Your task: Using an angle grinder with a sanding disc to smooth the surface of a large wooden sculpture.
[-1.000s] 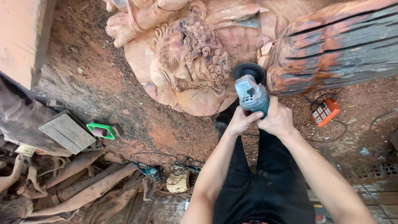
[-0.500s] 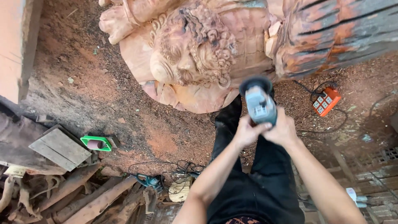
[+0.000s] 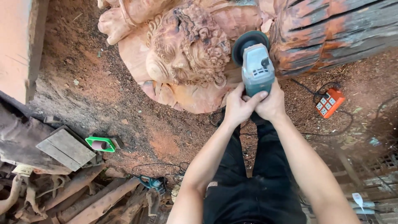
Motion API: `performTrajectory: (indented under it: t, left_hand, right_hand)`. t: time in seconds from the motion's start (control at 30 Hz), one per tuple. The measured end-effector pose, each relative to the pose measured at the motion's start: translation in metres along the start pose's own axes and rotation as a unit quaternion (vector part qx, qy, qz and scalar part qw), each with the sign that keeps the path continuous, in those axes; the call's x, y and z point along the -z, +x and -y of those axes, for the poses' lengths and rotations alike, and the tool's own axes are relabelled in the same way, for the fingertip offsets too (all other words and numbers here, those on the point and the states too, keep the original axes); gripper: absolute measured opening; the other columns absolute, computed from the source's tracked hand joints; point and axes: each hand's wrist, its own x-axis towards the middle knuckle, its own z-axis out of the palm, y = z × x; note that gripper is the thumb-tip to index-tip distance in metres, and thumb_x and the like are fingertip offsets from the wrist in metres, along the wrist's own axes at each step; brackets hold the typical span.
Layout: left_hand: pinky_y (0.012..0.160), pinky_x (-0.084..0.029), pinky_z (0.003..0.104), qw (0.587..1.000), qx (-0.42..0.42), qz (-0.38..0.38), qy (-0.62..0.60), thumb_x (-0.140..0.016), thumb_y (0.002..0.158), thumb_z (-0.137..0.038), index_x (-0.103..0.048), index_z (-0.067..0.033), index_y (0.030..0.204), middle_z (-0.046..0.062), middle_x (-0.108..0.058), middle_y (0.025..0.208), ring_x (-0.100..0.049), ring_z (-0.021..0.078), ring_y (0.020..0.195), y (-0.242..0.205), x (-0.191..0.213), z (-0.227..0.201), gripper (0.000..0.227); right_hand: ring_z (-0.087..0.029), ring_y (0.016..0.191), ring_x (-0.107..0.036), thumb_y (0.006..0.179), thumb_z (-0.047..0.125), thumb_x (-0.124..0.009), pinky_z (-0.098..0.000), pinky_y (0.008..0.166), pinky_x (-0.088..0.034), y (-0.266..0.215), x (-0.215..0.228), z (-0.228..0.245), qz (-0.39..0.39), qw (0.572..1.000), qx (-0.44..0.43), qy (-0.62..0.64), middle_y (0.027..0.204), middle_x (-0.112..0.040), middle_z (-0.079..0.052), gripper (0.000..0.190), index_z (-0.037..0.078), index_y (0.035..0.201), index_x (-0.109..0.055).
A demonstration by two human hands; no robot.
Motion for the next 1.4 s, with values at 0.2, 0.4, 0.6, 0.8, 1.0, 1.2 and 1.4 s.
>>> performTrajectory:
  t: [0.2, 0.4, 0.6, 0.8, 1.0, 1.2, 1.4]
  left_hand:
    - [0.087, -0.058, 0.046, 0.999, -0.013, 0.004, -0.047, -0.082, 0.082, -0.047, -0.070, -0.0144, 0.109, 0.014, -0.075, 0.094, -0.072, 0.0343, 0.104, 0.001, -0.001, 0.005, 0.044]
    - [0.094, -0.056, 0.051, 1.000, 0.006, 0.016, 0.016, -0.077, 0.081, -0.056, -0.070, -0.0186, 0.111, 0.017, -0.076, 0.098, -0.070, 0.0390, 0.108, 0.012, 0.024, -0.047, 0.048]
    - [0.102, -0.051, 0.056, 0.996, 0.021, 0.035, 0.085, -0.069, 0.083, -0.062, -0.069, -0.0135, 0.115, 0.025, -0.074, 0.107, -0.066, 0.0445, 0.117, 0.016, 0.041, -0.105, 0.058]
    - [0.099, -0.052, 0.056, 0.996, -0.017, 0.027, 0.087, -0.069, 0.086, -0.058, -0.071, -0.0094, 0.112, 0.025, -0.074, 0.105, -0.066, 0.0441, 0.117, 0.036, 0.042, -0.120, 0.055]
    - [0.093, -0.055, 0.050, 0.997, -0.030, 0.034, 0.070, -0.069, 0.089, -0.051, -0.073, -0.0076, 0.105, 0.021, -0.075, 0.095, -0.071, 0.0370, 0.108, 0.054, 0.038, -0.116, 0.047]
    - [0.085, -0.057, 0.045, 0.998, -0.035, 0.039, 0.024, -0.072, 0.089, -0.049, -0.074, -0.0042, 0.097, 0.016, -0.074, 0.085, -0.073, 0.0301, 0.096, 0.054, 0.038, -0.102, 0.045]
    - [0.083, -0.056, 0.041, 0.999, -0.028, 0.033, 0.012, -0.074, 0.088, -0.049, -0.075, -0.0031, 0.094, 0.014, -0.073, 0.083, -0.072, 0.0253, 0.094, 0.048, 0.038, -0.096, 0.046]
  right_hand:
    - [-0.056, 0.106, -0.063, 0.078, 0.031, -0.070, -0.0653, 0.093, -0.051, -0.009, 0.010, 0.017, 0.029, 0.999, -0.034, 0.004, 0.102, -0.067, -0.030, 0.051, 0.008, 0.119, -0.050]
    - [-0.052, 0.112, -0.062, 0.079, 0.031, -0.074, -0.0637, 0.099, -0.050, 0.006, 0.019, 0.047, 0.030, 0.998, -0.044, 0.027, 0.105, -0.067, -0.028, 0.049, 0.010, 0.116, -0.050]
    - [-0.056, 0.108, -0.063, 0.091, 0.035, -0.063, -0.0642, 0.090, -0.053, 0.014, 0.026, 0.082, -0.014, 0.995, -0.026, 0.099, 0.101, -0.066, -0.029, 0.036, 0.007, 0.112, -0.052]
    - [-0.052, 0.110, -0.064, 0.093, 0.044, -0.061, -0.0621, 0.091, -0.053, 0.025, 0.036, 0.102, -0.018, 0.990, -0.055, 0.131, 0.103, -0.068, -0.026, 0.042, 0.008, 0.113, -0.052]
    - [-0.051, 0.111, -0.064, 0.093, 0.040, -0.061, -0.0591, 0.089, -0.054, 0.028, 0.044, 0.115, -0.010, 0.984, -0.081, 0.160, 0.101, -0.068, -0.024, 0.039, 0.007, 0.111, -0.050]
    - [-0.052, 0.112, -0.063, 0.094, 0.040, -0.060, -0.0592, 0.090, -0.054, 0.021, 0.048, 0.119, 0.012, 0.984, -0.092, 0.154, 0.103, -0.066, -0.026, 0.042, 0.004, 0.113, -0.050]
    - [-0.052, 0.118, -0.059, 0.092, 0.040, -0.059, -0.0601, 0.097, -0.050, 0.014, 0.054, 0.124, 0.034, 0.986, -0.100, 0.127, 0.110, -0.065, -0.029, 0.044, 0.004, 0.116, -0.049]
